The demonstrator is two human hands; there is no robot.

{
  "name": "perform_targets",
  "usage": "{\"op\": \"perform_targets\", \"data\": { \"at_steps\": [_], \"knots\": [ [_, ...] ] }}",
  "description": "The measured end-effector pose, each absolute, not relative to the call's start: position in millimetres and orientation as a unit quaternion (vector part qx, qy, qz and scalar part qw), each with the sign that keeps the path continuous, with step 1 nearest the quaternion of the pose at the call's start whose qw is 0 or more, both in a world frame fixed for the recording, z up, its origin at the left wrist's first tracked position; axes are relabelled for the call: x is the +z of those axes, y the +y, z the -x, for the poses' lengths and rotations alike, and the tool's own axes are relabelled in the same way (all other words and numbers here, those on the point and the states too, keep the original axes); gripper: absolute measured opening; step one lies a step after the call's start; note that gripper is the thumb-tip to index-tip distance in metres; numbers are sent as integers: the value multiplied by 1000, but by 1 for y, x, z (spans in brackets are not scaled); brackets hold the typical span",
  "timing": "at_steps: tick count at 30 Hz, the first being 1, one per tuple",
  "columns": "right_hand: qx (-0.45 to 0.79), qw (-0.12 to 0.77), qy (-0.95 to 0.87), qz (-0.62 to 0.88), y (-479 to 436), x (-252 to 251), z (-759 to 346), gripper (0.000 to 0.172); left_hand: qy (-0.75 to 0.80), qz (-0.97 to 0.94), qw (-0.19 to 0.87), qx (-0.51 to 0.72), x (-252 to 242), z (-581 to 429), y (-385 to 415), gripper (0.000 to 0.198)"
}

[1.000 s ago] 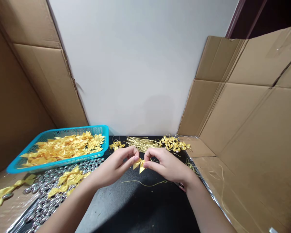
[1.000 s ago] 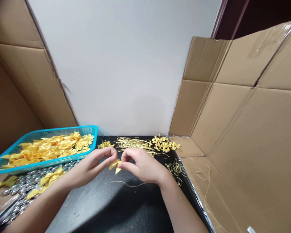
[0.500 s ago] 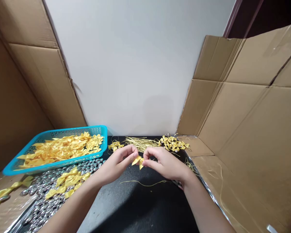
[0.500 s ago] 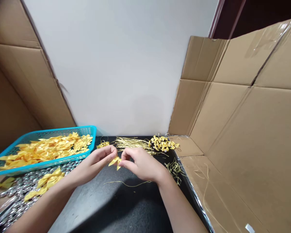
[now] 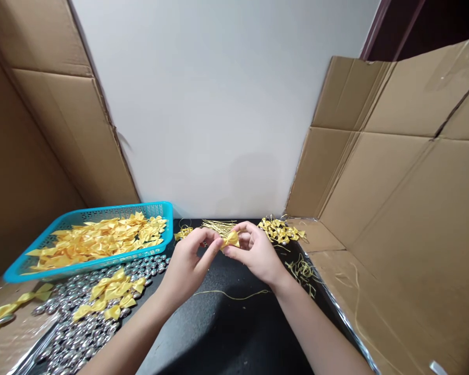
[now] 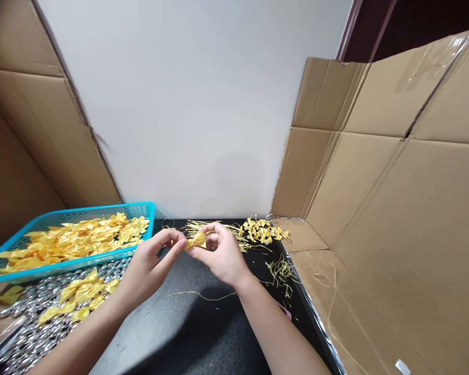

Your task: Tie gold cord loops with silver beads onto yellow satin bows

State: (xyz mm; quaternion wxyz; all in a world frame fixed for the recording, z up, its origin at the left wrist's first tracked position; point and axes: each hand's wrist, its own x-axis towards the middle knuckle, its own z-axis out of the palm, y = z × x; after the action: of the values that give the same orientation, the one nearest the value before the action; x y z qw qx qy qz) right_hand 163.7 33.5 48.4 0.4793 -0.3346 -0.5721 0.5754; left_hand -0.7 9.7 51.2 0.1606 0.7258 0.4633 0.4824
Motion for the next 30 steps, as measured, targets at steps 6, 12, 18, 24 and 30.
{"op": "perform_targets", "data": {
  "at_steps": [6,12,18,24,30],
  "knots": [
    [571,468,-585,334,30,55,-166,50,454,-693,227,512,52,1,10,21],
    [549,469,-604,337,29,57,-170,42,442,-679,293,508,52,0,12,24],
    [580,461,-593,316,31,56,-172,45,439,-715,298,455,57,3,9,27],
    [578,455,-596,322,32,56,-173,42,436,-728,294,439,61,8,10,22],
    [551,458,-625,309,31,58,-170,33,432,-750,251,433,61,8,9,23]
  ]
}}
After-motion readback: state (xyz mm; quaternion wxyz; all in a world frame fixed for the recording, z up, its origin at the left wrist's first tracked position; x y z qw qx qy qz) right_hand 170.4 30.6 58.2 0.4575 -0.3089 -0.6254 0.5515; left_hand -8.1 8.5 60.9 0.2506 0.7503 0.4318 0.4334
